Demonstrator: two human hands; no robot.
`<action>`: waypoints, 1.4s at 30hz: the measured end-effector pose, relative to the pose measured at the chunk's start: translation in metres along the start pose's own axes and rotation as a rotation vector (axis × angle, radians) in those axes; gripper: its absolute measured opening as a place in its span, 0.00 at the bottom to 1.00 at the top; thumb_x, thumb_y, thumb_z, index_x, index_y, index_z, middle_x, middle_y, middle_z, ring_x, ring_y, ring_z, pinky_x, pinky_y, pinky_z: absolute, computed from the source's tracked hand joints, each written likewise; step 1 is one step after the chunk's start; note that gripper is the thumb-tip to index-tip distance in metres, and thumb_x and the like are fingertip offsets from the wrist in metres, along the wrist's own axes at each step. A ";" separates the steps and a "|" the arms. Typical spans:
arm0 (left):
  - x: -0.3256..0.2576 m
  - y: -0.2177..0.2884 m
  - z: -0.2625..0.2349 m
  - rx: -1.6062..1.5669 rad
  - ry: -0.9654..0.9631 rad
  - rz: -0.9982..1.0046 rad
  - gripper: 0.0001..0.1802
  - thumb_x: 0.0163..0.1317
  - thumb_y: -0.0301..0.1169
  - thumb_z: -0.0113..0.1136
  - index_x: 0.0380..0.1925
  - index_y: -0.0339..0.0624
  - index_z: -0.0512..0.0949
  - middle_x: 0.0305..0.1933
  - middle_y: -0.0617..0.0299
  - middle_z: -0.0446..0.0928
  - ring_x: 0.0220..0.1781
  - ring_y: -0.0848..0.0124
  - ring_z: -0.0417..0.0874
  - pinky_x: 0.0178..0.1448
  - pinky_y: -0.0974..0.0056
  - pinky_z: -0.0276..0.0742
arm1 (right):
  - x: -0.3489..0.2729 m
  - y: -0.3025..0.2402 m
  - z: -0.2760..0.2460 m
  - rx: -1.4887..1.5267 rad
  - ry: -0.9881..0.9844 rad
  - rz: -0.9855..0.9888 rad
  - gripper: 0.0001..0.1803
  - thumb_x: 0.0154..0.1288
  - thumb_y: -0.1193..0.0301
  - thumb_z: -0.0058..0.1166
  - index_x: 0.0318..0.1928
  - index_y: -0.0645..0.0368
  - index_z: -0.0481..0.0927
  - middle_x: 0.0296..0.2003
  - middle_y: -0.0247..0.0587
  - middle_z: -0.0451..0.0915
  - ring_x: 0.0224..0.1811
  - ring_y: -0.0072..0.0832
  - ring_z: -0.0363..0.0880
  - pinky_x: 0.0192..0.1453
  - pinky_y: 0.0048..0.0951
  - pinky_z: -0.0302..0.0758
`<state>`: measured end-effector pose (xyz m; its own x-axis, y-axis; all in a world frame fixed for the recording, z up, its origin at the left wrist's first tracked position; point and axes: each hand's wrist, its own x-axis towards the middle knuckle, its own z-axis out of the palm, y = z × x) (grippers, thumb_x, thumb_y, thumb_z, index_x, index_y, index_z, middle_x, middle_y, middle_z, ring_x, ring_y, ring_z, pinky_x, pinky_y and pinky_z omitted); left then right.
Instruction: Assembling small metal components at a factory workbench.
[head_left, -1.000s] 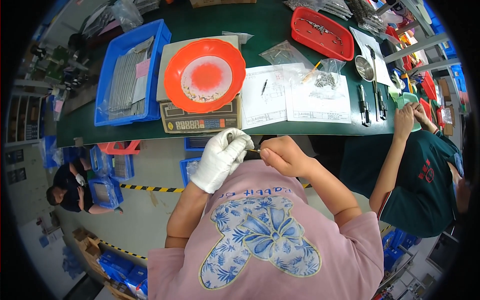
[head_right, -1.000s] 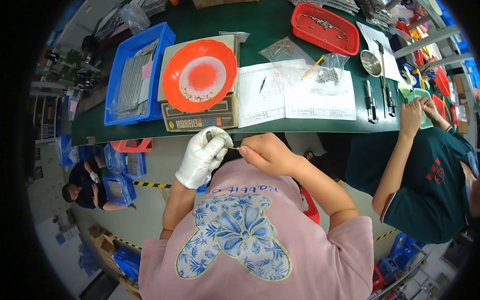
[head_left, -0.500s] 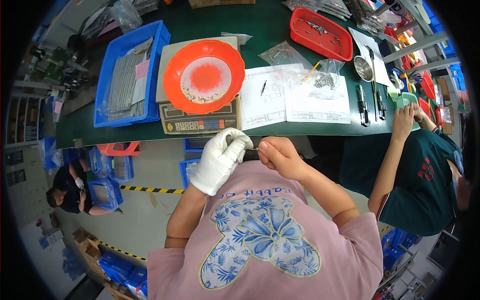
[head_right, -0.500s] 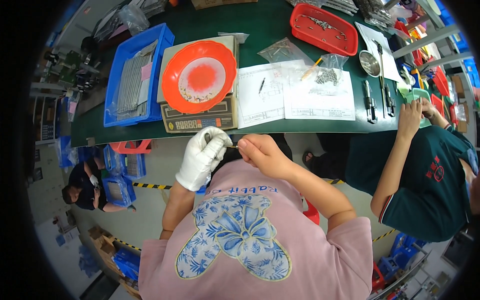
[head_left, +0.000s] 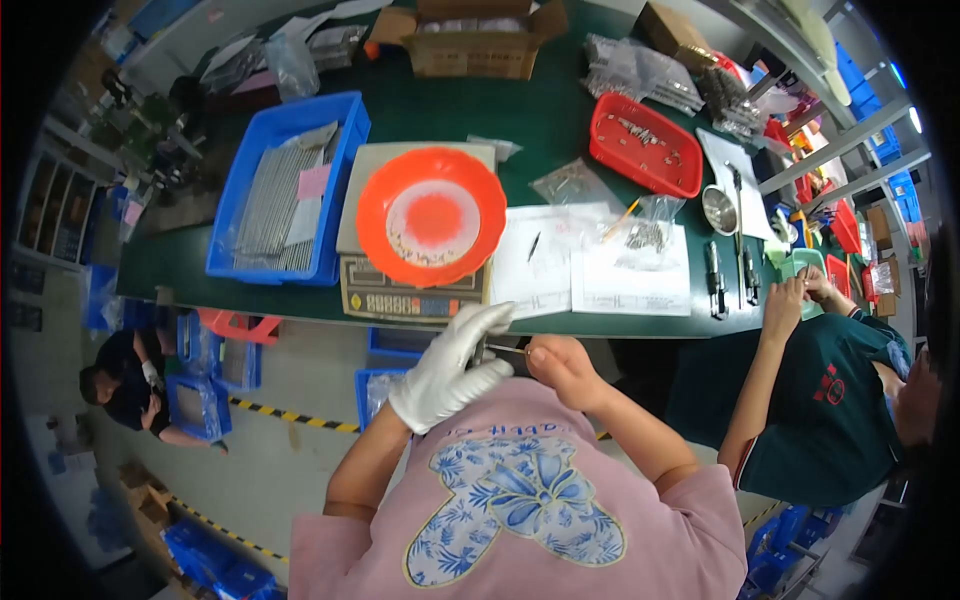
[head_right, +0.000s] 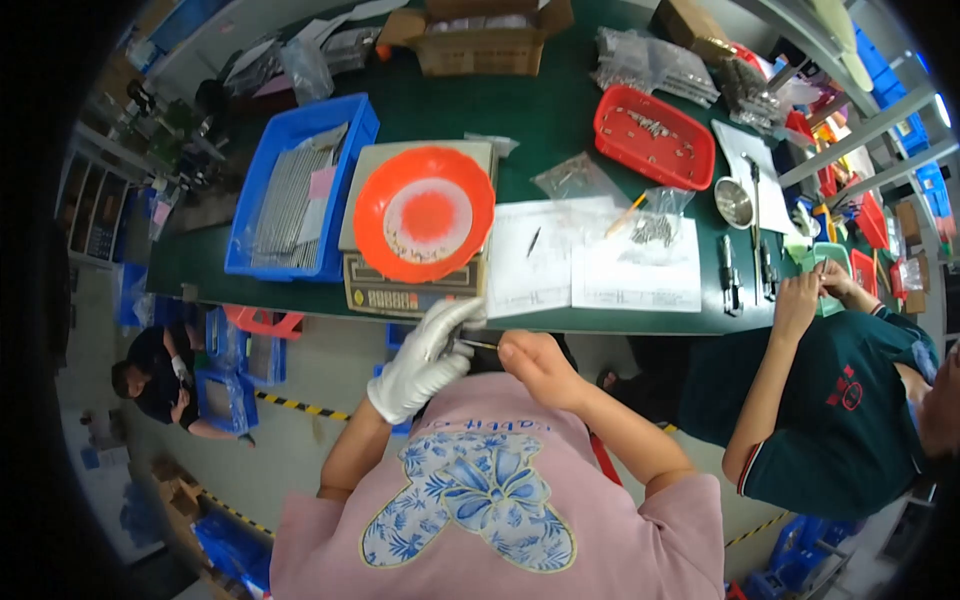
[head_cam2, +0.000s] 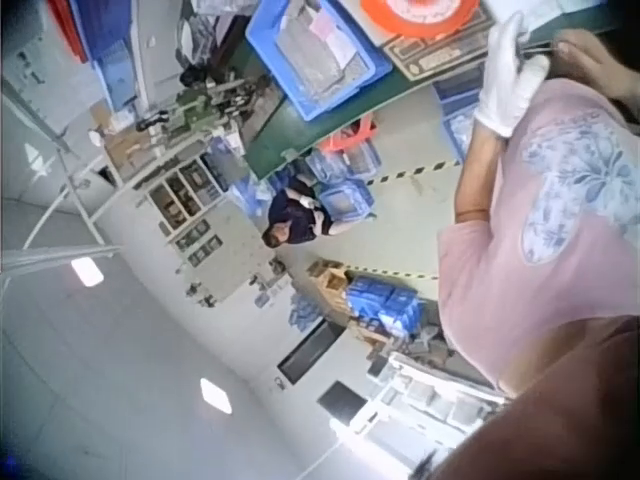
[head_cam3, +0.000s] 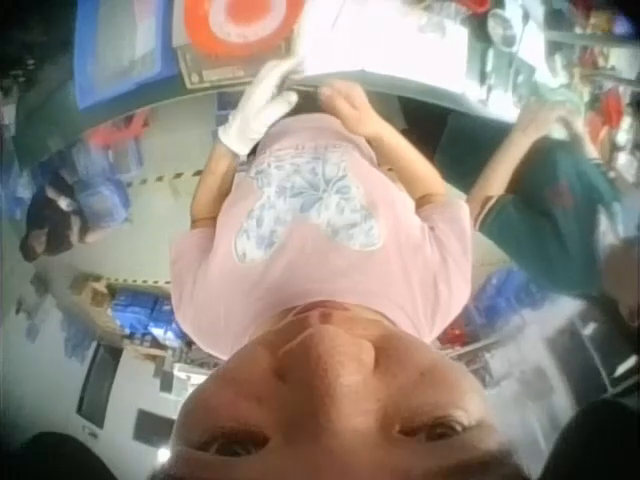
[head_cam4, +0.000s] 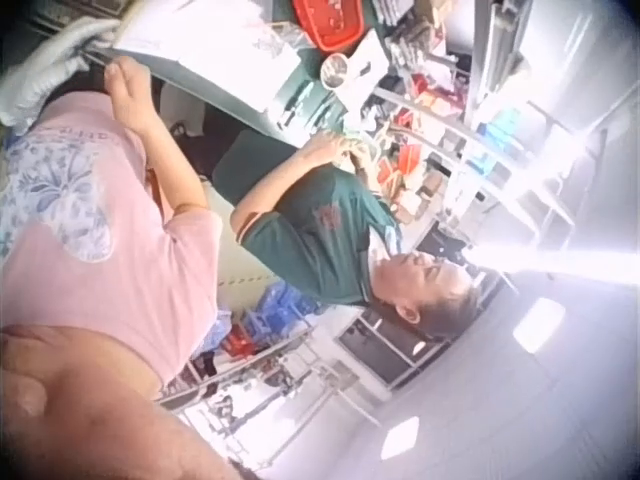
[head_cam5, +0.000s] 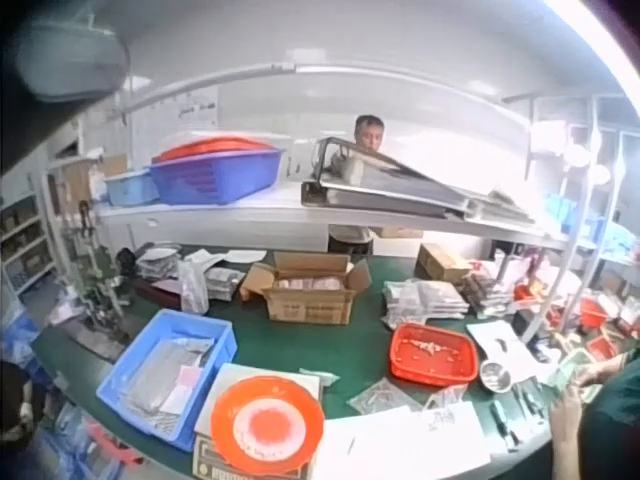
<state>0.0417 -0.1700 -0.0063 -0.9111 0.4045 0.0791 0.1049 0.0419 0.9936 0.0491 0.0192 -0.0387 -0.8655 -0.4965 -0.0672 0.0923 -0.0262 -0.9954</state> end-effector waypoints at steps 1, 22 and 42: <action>-0.002 0.002 -0.002 -0.412 -0.024 -0.338 0.34 0.56 0.43 0.50 0.58 0.37 0.54 0.50 0.57 0.61 0.47 0.71 0.68 0.41 0.67 0.71 | 0.003 -0.005 -0.003 -0.192 0.016 -0.124 0.15 0.63 0.68 0.38 0.20 0.60 0.63 0.14 0.29 0.60 0.15 0.19 0.56 0.19 0.23 0.57; 0.000 -0.003 -0.009 0.096 -0.022 0.351 0.17 0.45 0.12 0.43 0.33 0.40 0.75 0.40 0.57 0.70 0.38 0.69 0.75 0.37 0.72 0.72 | 0.009 -0.023 -0.004 -0.124 -0.034 -0.052 0.15 0.61 0.70 0.38 0.18 0.60 0.63 0.14 0.43 0.61 0.16 0.33 0.58 0.22 0.26 0.60; 0.002 -0.012 -0.005 0.478 0.091 0.491 0.18 0.53 0.23 0.53 0.46 0.36 0.68 0.37 0.58 0.73 0.32 0.72 0.76 0.29 0.75 0.72 | 0.010 -0.018 -0.009 0.235 0.079 0.104 0.14 0.60 0.71 0.39 0.19 0.63 0.62 0.13 0.45 0.59 0.15 0.32 0.59 0.22 0.32 0.60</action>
<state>0.0363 -0.1746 -0.0175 -0.7409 0.4021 0.5380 0.6589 0.2799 0.6982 0.0342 0.0224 -0.0225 -0.8802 -0.4380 -0.1825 0.2865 -0.1840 -0.9402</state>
